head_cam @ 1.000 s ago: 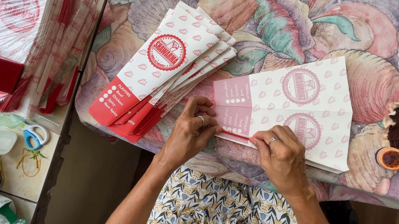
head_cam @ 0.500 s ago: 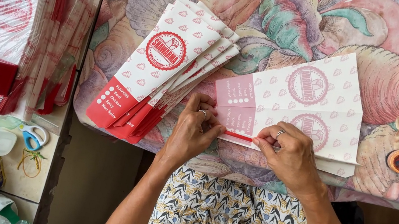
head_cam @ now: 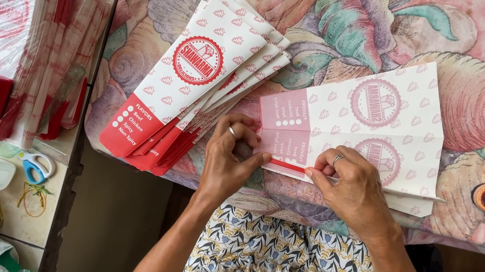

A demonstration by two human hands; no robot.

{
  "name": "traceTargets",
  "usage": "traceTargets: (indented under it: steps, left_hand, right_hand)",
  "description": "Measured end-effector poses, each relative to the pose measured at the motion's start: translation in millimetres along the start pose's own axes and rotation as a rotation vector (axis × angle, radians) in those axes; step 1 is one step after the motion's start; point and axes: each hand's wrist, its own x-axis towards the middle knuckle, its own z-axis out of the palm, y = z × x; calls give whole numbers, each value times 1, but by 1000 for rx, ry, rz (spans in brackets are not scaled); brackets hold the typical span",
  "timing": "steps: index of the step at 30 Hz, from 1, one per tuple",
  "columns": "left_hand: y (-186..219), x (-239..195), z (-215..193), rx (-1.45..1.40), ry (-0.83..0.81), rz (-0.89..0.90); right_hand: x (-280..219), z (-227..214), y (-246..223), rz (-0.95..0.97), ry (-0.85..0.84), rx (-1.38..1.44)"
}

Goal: Folding paper food wrappers and organizing them into stacks on a table.

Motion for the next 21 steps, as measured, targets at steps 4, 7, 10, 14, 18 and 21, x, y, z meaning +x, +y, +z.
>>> traceTargets:
  steps: [4, 7, 10, 14, 18, 21]
  left_hand:
    - [10, -8, 7, 21, -27, 40]
    - [2, -14, 12, 107, -40, 206]
    - [-2, -20, 18, 245, -24, 369]
    - [-3, -31, 29, 730, -24, 731]
    - [24, -41, 25, 941, -328, 667]
    - [36, -49, 22, 1060, -437, 625]
  right_hand:
    - [1, -1, 0, 12, -19, -16]
    - [1, 1, 1, -4, -5, -21]
    - [0, 1, 2, -12, -9, -29]
    - [0, 5, 8, -34, -6, -56]
    - [0, 5, 7, -33, 3, -55]
    - [-1, 8, 12, -42, 11, -67]
